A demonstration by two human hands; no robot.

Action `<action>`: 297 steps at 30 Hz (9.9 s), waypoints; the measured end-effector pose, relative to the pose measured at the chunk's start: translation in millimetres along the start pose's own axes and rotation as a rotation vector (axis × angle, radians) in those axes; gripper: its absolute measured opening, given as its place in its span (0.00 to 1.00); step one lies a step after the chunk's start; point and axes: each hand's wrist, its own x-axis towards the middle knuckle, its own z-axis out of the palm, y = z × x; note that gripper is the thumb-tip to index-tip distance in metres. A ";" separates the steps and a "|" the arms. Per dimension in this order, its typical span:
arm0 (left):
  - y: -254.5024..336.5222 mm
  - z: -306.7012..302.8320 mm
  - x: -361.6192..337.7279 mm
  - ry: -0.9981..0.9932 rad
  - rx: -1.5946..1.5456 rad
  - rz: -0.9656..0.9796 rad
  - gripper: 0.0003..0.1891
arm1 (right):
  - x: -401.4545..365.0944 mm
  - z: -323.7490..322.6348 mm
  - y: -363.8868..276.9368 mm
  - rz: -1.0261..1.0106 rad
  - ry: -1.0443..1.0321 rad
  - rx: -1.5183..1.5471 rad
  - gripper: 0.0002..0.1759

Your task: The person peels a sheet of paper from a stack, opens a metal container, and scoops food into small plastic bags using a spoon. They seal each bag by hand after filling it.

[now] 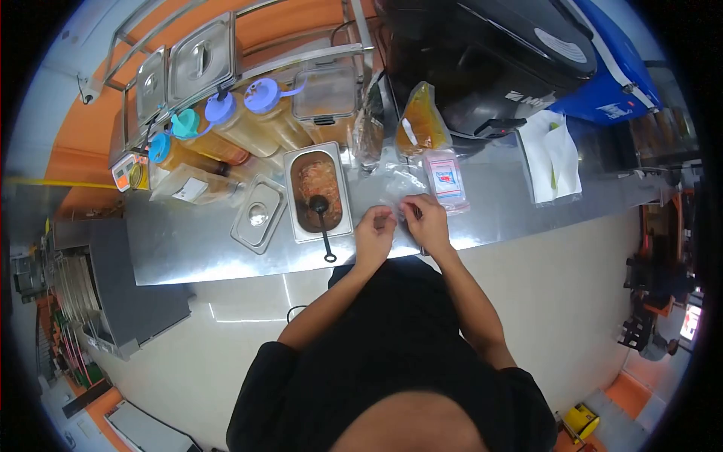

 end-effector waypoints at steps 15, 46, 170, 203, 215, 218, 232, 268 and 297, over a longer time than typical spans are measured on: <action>16.1 27.7 -10.8 0.061 -0.274 -0.106 0.11 | -2.6 -19.6 -1.2 -0.238 0.230 0.060 0.05; 162.2 -211.8 -48.8 0.106 0.264 0.756 0.11 | -1.8 33.1 -267.3 -0.544 0.176 0.274 0.09; 36.6 -253.3 45.4 -0.600 0.069 0.098 0.26 | 28.6 44.0 -192.9 0.028 -0.605 -0.370 0.09; 43.5 -264.1 68.2 -0.554 0.034 0.118 0.24 | -62.4 30.2 -98.0 0.639 -0.062 1.120 0.09; 54.4 -262.6 81.4 -0.520 0.133 0.253 0.24 | -43.9 17.5 -109.6 0.599 -0.142 0.786 0.10; 53.0 -263.1 82.4 -0.507 0.146 0.260 0.24 | -30.9 10.5 -131.3 0.389 -0.143 0.436 0.10; 49.4 -270.1 74.3 -0.461 0.203 0.268 0.23 | 14.7 53.2 -181.5 0.081 -0.319 -0.495 0.05; 71.1 -261.9 89.1 -0.490 0.224 0.367 0.24 | -55.5 50.3 -70.6 0.540 -0.063 1.006 0.05; 91.7 -242.4 100.3 -0.605 0.314 0.493 0.27 | -43.9 21.3 -96.5 0.534 -0.059 0.854 0.04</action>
